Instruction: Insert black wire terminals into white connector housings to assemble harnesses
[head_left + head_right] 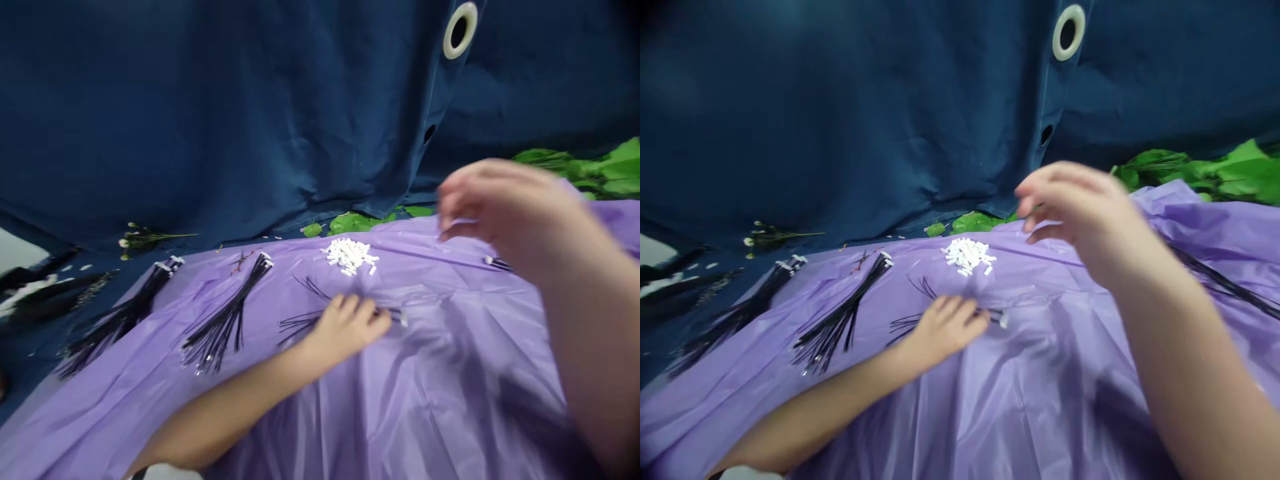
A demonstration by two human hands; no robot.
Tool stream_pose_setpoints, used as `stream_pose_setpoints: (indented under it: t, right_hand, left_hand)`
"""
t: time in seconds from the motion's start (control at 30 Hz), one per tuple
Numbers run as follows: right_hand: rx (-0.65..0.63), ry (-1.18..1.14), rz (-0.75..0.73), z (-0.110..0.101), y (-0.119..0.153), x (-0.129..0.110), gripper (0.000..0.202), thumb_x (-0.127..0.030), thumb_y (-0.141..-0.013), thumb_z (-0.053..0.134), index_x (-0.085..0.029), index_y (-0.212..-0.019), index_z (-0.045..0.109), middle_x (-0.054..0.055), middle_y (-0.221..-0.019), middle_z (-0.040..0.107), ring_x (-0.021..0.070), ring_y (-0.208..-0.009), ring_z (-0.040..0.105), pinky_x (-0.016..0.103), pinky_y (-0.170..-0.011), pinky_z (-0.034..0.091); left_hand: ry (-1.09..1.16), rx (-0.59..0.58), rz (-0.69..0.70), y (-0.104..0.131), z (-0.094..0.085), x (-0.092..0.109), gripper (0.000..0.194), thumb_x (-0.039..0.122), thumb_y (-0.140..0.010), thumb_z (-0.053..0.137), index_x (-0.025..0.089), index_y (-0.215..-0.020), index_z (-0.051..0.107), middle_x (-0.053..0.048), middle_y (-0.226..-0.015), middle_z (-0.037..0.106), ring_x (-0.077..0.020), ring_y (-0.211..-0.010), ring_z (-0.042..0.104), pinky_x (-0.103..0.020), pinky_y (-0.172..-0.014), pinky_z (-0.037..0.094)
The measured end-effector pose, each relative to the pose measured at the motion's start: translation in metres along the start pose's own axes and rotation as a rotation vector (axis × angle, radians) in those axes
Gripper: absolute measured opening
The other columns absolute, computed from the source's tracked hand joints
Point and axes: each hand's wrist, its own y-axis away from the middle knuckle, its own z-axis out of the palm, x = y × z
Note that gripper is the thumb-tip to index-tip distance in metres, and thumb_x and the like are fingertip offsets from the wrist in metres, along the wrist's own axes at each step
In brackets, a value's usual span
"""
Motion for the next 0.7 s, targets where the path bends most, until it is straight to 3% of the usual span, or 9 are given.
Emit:
stream_pose_setpoints:
  t: [0.1,0.17,0.2,0.27,0.37,0.43,0.57,0.7]
  right_hand:
    - [-0.294,0.115,0.160,0.011,-0.015,0.032,0.015,-0.029,-0.084,0.057,-0.016,-0.087,0.061,0.005,-0.083,0.062,0.0131,-0.070,0.059,0.026,-0.064,0.049]
    - [-0.531,0.303,0.214,0.020,-0.024,0.059,0.019,-0.032,-0.084,0.054,-0.015,-0.088,0.062,0.005,-0.087,0.062,0.0111,-0.069,0.056,0.023,-0.061,0.046]
    - [-0.705,0.380,0.224,0.025,-0.026,0.071,0.021,-0.032,-0.085,0.051,-0.015,-0.092,0.062,0.004,-0.088,0.062,0.0108,-0.070,0.056,0.022,-0.061,0.045]
    - [-0.928,0.444,0.288,0.033,-0.028,0.088,0.015,-0.025,-0.080,0.055,-0.013,-0.082,0.064,0.003,-0.076,0.061,0.0109,-0.065,0.055,0.022,-0.060,0.044]
    - [-1.150,0.476,0.381,0.039,-0.026,0.095,0.015,-0.021,-0.081,0.053,-0.012,-0.080,0.064,0.003,-0.073,0.063,0.0113,-0.063,0.057,0.024,-0.062,0.046]
    - [-1.137,0.409,0.363,0.040,-0.025,0.090,0.021,-0.026,-0.088,0.047,-0.012,-0.091,0.063,0.005,-0.085,0.065,0.0123,-0.070,0.060,0.025,-0.067,0.048]
    - [-0.877,0.144,0.209,0.038,-0.025,0.074,0.027,-0.034,-0.094,0.043,-0.016,-0.107,0.058,0.007,-0.101,0.065,0.0146,-0.085,0.063,0.030,-0.077,0.051]
    - [-0.704,-0.025,0.037,0.044,-0.017,0.065,0.027,-0.028,-0.088,0.057,-0.018,-0.114,0.056,0.006,-0.103,0.063,0.0146,-0.090,0.061,0.030,-0.080,0.052]
  left_hand:
    - [0.098,0.092,0.081,0.004,0.005,0.038,0.010,0.019,-0.084,0.054,0.021,-0.093,0.058,-0.002,-0.089,0.063,-0.0160,-0.078,0.057,-0.031,-0.068,0.038]
    - [0.161,0.125,0.110,0.006,0.005,0.048,0.007,0.021,-0.084,0.055,0.019,-0.090,0.059,-0.004,-0.095,0.064,-0.0189,-0.088,0.058,-0.033,-0.074,0.040]
    - [0.187,0.127,0.111,0.007,0.005,0.049,0.007,0.021,-0.084,0.056,0.018,-0.088,0.059,-0.004,-0.095,0.064,-0.0193,-0.089,0.059,-0.034,-0.076,0.041]
    - [0.230,0.109,0.055,0.007,0.004,0.043,0.006,0.018,-0.083,0.055,0.017,-0.089,0.059,-0.004,-0.089,0.065,-0.0183,-0.085,0.059,-0.034,-0.076,0.043]
    - [0.323,0.074,-0.166,0.004,0.001,0.021,0.012,0.010,-0.085,0.050,0.015,-0.094,0.057,-0.004,-0.086,0.065,-0.0155,-0.080,0.060,-0.030,-0.074,0.045]
    - [0.428,0.028,-0.360,0.000,-0.002,0.003,0.014,0.011,-0.087,0.047,0.016,-0.097,0.055,-0.004,-0.087,0.066,-0.0148,-0.080,0.061,-0.028,-0.074,0.046]
    - [0.701,-0.030,-0.699,-0.012,-0.012,-0.032,0.013,0.022,-0.091,0.045,0.019,-0.101,0.053,-0.003,-0.089,0.065,-0.0147,-0.080,0.062,-0.026,-0.070,0.047]
    - [1.274,-0.014,-1.016,-0.022,-0.034,-0.051,0.016,0.034,-0.088,0.051,0.019,-0.094,0.050,-0.001,-0.078,0.060,-0.0124,-0.064,0.062,-0.022,-0.052,0.048]
